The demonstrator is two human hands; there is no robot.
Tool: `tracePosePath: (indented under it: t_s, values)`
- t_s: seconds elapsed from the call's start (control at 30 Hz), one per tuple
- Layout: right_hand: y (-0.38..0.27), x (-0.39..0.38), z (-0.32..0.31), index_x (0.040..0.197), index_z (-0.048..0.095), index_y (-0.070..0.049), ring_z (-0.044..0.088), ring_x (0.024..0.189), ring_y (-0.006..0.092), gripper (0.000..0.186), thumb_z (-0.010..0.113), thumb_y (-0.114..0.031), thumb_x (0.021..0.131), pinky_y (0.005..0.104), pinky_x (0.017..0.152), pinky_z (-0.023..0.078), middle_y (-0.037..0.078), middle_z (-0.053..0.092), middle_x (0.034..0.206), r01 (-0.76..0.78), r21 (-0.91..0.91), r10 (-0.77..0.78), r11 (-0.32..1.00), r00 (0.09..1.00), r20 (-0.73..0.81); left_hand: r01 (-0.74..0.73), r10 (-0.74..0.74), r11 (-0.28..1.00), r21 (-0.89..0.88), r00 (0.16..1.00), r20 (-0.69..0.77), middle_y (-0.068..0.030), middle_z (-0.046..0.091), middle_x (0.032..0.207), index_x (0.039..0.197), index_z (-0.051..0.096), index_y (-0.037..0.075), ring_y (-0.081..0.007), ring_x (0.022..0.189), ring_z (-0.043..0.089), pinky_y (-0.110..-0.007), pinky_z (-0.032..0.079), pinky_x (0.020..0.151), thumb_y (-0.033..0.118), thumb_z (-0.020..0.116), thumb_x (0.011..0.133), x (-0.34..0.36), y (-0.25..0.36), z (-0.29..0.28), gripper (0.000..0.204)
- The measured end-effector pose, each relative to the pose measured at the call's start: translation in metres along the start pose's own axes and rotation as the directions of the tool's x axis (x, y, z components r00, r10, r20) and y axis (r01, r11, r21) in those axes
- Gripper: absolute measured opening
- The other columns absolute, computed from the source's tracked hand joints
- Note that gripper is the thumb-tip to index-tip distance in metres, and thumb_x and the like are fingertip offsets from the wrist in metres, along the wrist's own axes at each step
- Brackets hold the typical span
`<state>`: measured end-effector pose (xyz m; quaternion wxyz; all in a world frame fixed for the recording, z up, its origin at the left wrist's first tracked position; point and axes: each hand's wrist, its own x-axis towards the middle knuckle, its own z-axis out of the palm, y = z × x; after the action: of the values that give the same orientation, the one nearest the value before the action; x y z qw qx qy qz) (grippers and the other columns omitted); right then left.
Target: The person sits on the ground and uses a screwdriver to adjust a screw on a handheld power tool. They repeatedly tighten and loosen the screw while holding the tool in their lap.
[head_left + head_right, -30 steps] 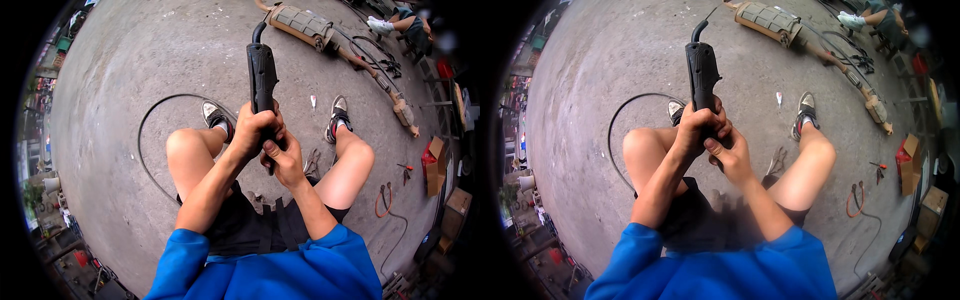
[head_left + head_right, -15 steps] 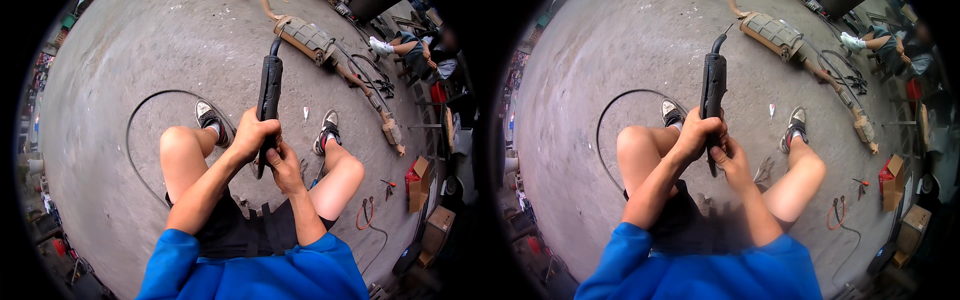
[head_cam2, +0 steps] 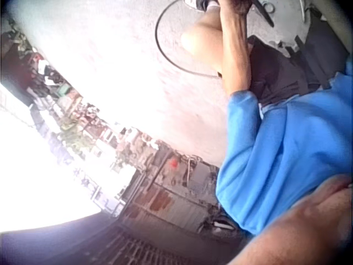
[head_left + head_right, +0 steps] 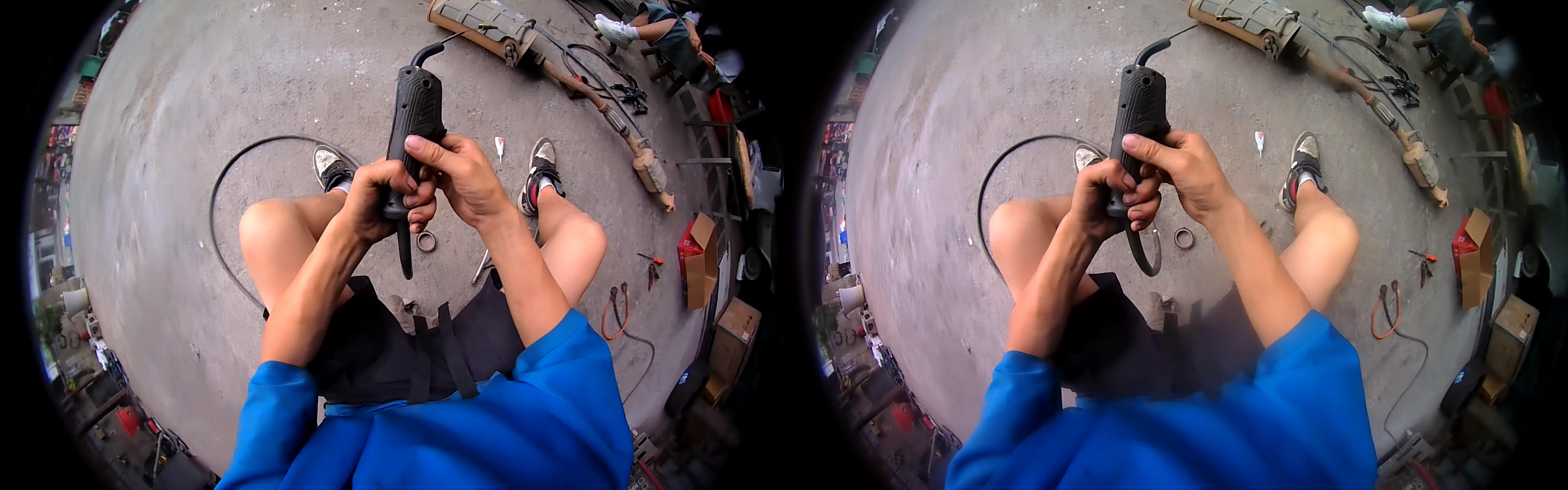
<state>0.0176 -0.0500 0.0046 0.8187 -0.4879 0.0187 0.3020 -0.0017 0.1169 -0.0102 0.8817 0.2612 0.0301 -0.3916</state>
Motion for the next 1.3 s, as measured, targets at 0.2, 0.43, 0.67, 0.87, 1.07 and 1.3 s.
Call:
tracePosePath:
  t_s: [0.2, 0.43, 0.67, 0.87, 1.07, 1.3]
  values:
    - [0.006, 0.004, -0.009, 0.096, 0.064, 0.0, 0.054, 0.046, 0.0111, 0.04, 0.072, -0.038, 0.088, 0.023, 0.04, 0.046, 0.003, 0.058, 0.068, -0.003, 0.109, 0.017, 0.994, 0.991, -0.133, 0.148, -0.133, 0.98, -0.133, 0.984, 0.116, -0.0047, 0.046, 0.063, 0.091, 0.053, 0.005, -0.0212, 0.053, 0.049, -0.034, 0.043, 0.043, 0.017, 0.051, 0.076, 0.02, -0.007, 0.003, 0.02]
    - [0.011, 0.026, -0.029, 0.07, 0.055, -0.009, 0.038, 0.033, 0.0061, 0.038, 0.073, -0.039, 0.084, 0.0202, 0.027, 0.033, -0.002, 0.046, 0.051, -0.072, 0.264, 0.132, 0.962, 0.968, -0.214, 0.083, -0.126, 0.979, -0.186, 0.964, -0.236, -0.0056, 0.056, 0.075, 0.096, 0.056, 0.004, -0.0181, 0.063, 0.056, -0.031, 0.051, 0.055, 0.025, 0.055, 0.088, 0.044, -0.011, 0.007, 0.023]
    - [0.025, 0.069, -0.039, 0.095, 0.064, 0.003, 0.046, 0.055, 0.0064, 0.064, 0.063, -0.061, 0.089, 0.0263, 0.06, 0.042, -0.006, 0.045, 0.061, 0.317, -0.007, -0.316, 0.948, 0.942, -0.113, -0.123, 0.214, 0.949, 0.291, 0.927, -0.308, -0.0035, 0.054, 0.08, 0.104, 0.054, 0.002, -0.01, 0.066, 0.054, -0.017, 0.038, 0.045, 0.027, 0.06, 0.094, 0.014, 0.038, 0.008, 0.028]
    - [0.147, 0.112, -0.121, 0.108, 0.066, 0.001, 0.043, 0.056, 0.0075, 0.042, 0.052, -0.038, 0.101, 0.0263, 0.054, 0.04, -0.004, 0.046, 0.063, -0.091, -0.215, 0.004, 0.972, 0.928, -0.373, -0.411, 0.412, 0.907, 0.092, 0.911, 0.003, -0.0055, 0.045, 0.087, 0.115, 0.042, -0.006, -0.0121, 0.074, 0.047, -0.018, 0.04, 0.048, 0.02, 0.048, 0.101, -0.045, 0.118, 0.009, 0.03]
    - [0.293, 0.153, -0.143, 0.097, 0.073, 0.0, 0.063, 0.078, 0.0206, 0.054, 0.062, -0.052, 0.09, 0.0349, 0.068, 0.049, 0.01, 0.066, 0.082, -0.424, -0.399, 0.107, 0.813, 0.783, -0.613, -0.488, 0.493, 0.866, -0.105, 0.869, 0.031, -0.0073, 0.05, 0.088, 0.117, 0.04, -0.005, -0.0144, 0.073, 0.051, -0.023, 0.043, 0.051, 0.021, 0.053, 0.099, -0.065, 0.128, -0.016, 0.034]
    - [0.313, 0.233, -0.103, 0.102, 0.074, -0.002, 0.068, 0.103, 0.0332, 0.062, 0.067, -0.06, 0.081, 0.0409, 0.091, 0.051, 0.022, 0.071, 0.103, -0.47, -0.635, 0.197, 0.613, 0.869, -0.453, -0.552, 0.543, 0.827, -0.106, 0.834, -0.099, -0.0057, 0.053, 0.082, 0.114, 0.039, 0.0, -0.0153, 0.067, 0.056, -0.025, 0.042, 0.052, 0.024, 0.054, 0.099, -0.082, 0.126, -0.044, 0.032]
